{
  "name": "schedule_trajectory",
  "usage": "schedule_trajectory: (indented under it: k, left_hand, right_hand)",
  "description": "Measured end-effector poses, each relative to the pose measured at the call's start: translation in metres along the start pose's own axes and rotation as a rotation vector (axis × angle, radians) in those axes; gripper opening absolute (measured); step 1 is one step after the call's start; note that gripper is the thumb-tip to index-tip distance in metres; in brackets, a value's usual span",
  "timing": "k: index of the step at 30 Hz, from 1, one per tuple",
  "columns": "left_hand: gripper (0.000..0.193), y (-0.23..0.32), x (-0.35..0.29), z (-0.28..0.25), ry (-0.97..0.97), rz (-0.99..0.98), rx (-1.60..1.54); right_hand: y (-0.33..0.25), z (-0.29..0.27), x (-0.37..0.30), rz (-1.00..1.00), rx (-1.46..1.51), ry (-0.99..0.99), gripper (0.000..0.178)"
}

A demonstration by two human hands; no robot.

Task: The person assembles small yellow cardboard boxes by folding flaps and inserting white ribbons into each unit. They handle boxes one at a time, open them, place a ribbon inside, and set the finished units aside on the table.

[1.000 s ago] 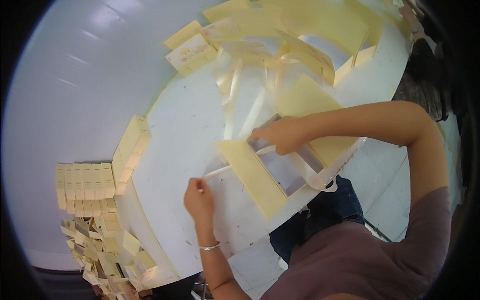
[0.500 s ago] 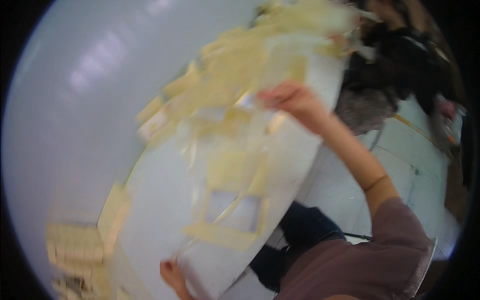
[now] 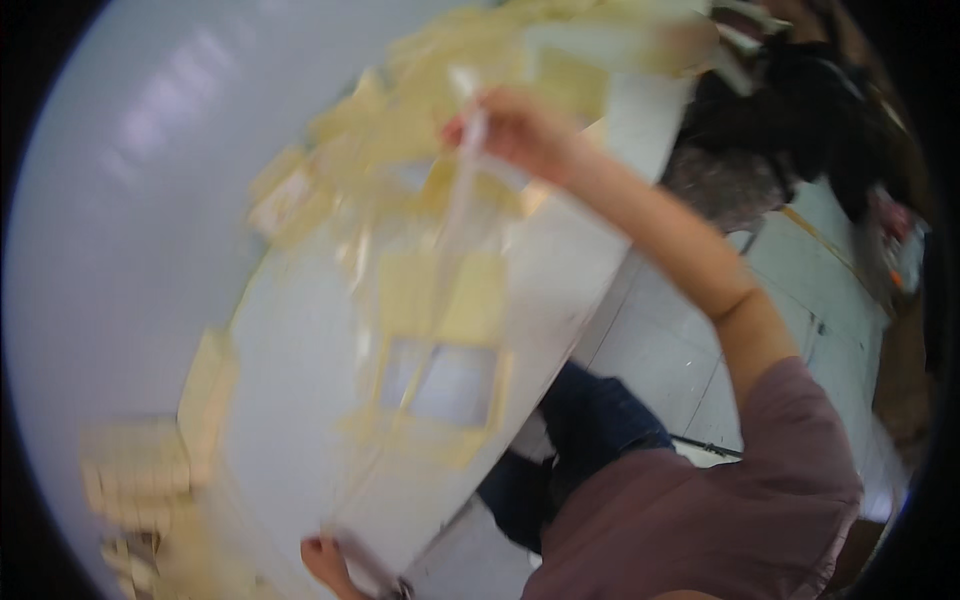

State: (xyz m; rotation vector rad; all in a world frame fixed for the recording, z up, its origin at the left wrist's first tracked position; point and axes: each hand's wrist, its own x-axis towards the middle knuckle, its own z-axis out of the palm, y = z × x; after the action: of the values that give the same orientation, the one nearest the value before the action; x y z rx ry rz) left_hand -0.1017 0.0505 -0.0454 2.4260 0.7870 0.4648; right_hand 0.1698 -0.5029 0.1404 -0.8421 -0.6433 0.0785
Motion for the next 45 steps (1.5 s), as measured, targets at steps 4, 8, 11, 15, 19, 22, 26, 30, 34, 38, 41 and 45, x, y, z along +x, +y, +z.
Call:
schedule_trajectory:
  k: [4,8,11,15,19,22,26,30,34,38,41,45]
  left_hand:
    - [0.034,0.029,-0.023,-0.008,0.151,0.129,0.310]
    - [0.062,0.156,-0.065,-0.008,-0.153,0.063,-0.624]
    - [0.075,0.218,-0.090,0.032,-0.533,-0.106,-1.125]
    - [0.070,0.237,-0.094,0.062,-0.598,-0.131,-1.036]
    - [0.061,0.233,-0.081,0.062,-0.691,-0.313,-1.298]
    - [0.058,0.220,-0.078,0.061,-0.742,-0.342,-1.365]
    - [0.058,0.223,-0.083,0.063,-0.659,-0.348,-1.335]
    - [0.055,0.226,-0.087,0.067,-0.575,-0.361,-1.434]
    - [0.038,0.164,-0.099,0.096,-0.503,0.231,-0.561]
    - [0.025,0.175,-0.099,0.107,-0.392,0.642,0.056]
    - [0.018,0.197,-0.089,0.091,-0.331,0.363,-0.196]
    - [0.012,0.136,-0.059,0.039,0.016,0.391,0.198]
  right_hand:
    - [0.018,0.001,0.020,0.154,-0.166,-0.052,0.010]
    - [0.076,0.085,-0.004,0.439,-0.657,-0.345,0.010]
    - [0.123,0.090,-0.028,0.018,-1.118,-0.885,0.007]
    - [0.130,0.107,-0.040,0.409,-1.381,-1.168,0.002]
    - [0.140,0.098,-0.047,0.268,-1.354,-1.222,0.003]
    - [0.149,0.092,-0.053,0.248,-1.281,-1.271,0.003]
    - [0.171,0.086,-0.062,0.285,-1.202,-1.166,0.002]
    - [0.174,0.088,-0.064,0.297,-1.175,-1.077,0.002]
    - [0.181,0.095,-0.069,0.407,-1.115,-1.059,0.008]
    - [0.183,0.104,-0.057,0.590,-1.006,-1.087,0.014]
    - [0.163,0.106,-0.048,0.654,-0.947,-0.981,0.023]
    - [0.117,0.093,-0.063,0.174,-1.040,-0.572,0.038]
